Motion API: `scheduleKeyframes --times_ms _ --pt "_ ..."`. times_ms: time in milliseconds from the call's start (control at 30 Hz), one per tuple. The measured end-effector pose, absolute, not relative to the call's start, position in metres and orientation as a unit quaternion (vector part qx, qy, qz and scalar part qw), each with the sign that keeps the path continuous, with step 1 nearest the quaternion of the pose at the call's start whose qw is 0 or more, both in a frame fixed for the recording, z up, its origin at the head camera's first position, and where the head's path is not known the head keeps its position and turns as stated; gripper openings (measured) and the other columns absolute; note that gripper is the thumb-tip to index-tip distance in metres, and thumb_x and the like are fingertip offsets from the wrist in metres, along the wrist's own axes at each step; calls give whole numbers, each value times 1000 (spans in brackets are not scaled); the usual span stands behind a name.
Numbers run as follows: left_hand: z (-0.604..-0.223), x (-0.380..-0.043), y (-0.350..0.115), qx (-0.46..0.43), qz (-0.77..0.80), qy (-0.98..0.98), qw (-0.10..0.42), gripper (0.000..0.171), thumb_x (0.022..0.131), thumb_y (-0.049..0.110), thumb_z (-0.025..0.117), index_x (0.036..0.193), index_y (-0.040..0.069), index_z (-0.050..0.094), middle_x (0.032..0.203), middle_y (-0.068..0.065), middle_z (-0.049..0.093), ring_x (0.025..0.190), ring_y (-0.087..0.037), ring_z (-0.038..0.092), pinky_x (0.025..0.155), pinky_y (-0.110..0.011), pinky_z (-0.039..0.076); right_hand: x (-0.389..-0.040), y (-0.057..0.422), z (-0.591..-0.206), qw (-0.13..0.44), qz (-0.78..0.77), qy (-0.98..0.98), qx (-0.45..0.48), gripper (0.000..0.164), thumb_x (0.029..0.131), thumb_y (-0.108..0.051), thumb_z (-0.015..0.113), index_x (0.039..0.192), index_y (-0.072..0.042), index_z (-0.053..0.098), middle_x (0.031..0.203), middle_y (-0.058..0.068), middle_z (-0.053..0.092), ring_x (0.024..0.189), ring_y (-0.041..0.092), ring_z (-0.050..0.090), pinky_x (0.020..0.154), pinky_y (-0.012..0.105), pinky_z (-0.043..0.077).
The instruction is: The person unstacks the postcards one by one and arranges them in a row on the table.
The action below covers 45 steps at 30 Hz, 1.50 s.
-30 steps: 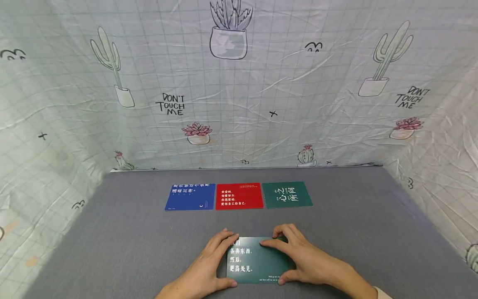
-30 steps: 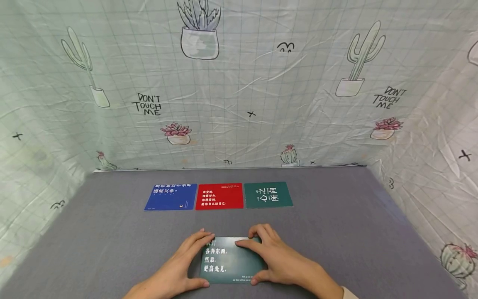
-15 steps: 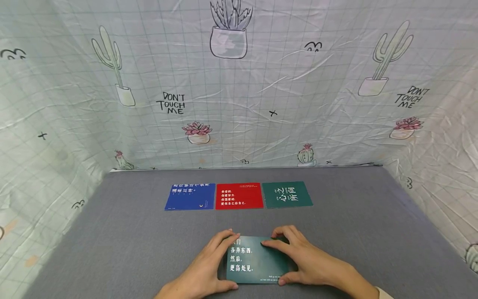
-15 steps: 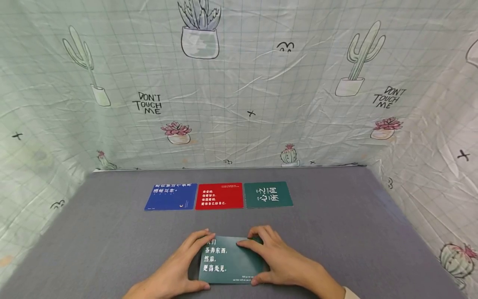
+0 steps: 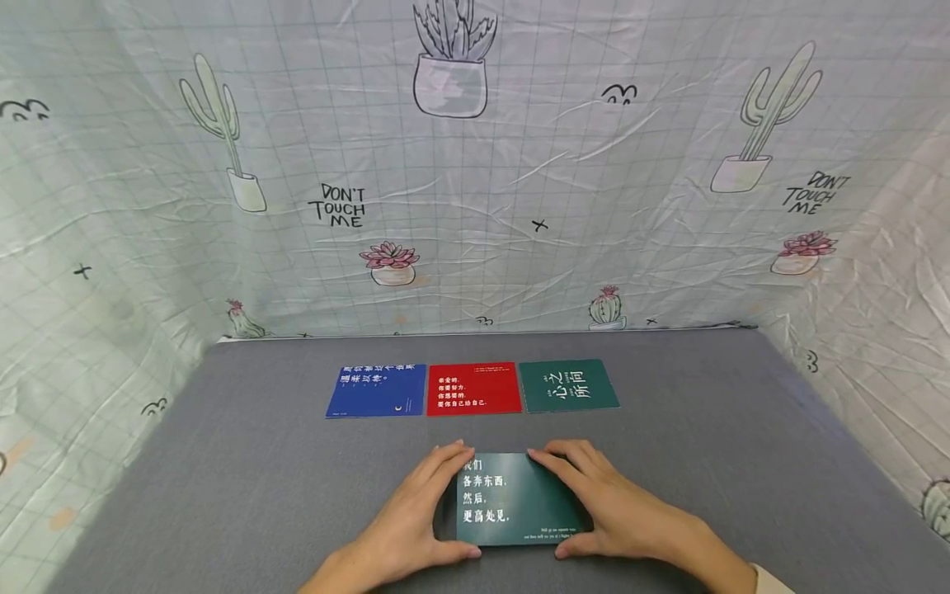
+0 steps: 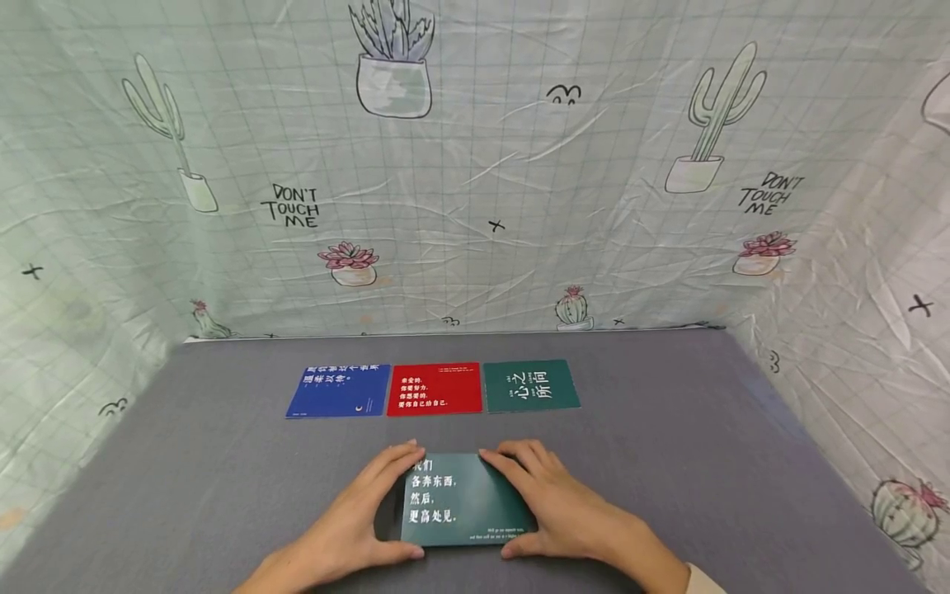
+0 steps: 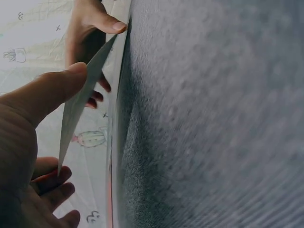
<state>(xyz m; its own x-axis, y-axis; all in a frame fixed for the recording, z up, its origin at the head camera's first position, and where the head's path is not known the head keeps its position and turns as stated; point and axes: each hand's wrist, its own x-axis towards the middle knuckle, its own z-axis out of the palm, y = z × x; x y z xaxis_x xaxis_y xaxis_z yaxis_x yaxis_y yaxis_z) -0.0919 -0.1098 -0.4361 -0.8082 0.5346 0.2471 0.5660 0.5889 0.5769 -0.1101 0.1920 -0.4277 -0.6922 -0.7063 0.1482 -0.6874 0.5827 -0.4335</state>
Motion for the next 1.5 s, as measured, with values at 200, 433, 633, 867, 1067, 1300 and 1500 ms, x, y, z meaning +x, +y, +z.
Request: scheduleKeyframes --times_ms 200,433,633,867,1067,1300,1500 --pt "-431 -96 -105 -303 -327 -895 26 104 65 44 86 149 19 30 148 -1 31 133 -17 31 104 -49 37 -114 198 -417 -5 -240 887 -395 96 74 -49 79 151 -21 28 146 -7 30 127 13 29 95 43 45" --pt "-424 -104 -95 -296 -305 -904 34 105 65 47 85 149 17 30 147 -6 33 133 -22 31 105 -51 34 -123 208 -410 -24 -237 888 -393 95 71 -47 81 149 -22 33 147 -7 32 128 14 28 93 50 45" --pt "-421 -113 -84 -300 -294 -905 58 104 64 48 86 147 11 34 144 -3 35 132 -21 33 106 -48 35 -133 216 -405 -45 -233 886 -398 93 69 -43 84 147 -21 38 147 -4 36 129 18 28 92 55 41" --pt "-417 -122 -73 -295 -292 -908 57 103 65 46 85 147 12 34 143 -5 36 130 -19 33 104 -45 38 -139 222 -400 -43 -230 893 -385 94 69 -38 86 147 -21 38 148 -2 35 131 20 27 93 57 39" --pt "-415 -130 -64 -302 -279 -909 71 100 66 48 83 146 11 36 144 -8 38 134 -22 33 109 -45 30 -145 229 -399 -38 -221 896 -385 92 69 -34 86 146 -20 39 151 1 32 131 21 27 94 54 42" --pt "-416 -139 -52 -309 -265 -910 81 99 67 50 82 146 10 36 145 -6 37 134 -19 31 112 -42 24 -154 240 -399 -41 -198 898 -390 89 69 -34 86 145 -21 42 151 -4 30 130 18 30 94 49 45" --pt "-417 -147 -44 -314 -253 -910 94 100 67 51 81 146 10 36 144 -7 37 133 -19 32 113 -40 23 -163 249 -396 -39 -201 897 -392 88 68 -31 87 144 -20 43 149 3 35 131 21 31 95 52 43"
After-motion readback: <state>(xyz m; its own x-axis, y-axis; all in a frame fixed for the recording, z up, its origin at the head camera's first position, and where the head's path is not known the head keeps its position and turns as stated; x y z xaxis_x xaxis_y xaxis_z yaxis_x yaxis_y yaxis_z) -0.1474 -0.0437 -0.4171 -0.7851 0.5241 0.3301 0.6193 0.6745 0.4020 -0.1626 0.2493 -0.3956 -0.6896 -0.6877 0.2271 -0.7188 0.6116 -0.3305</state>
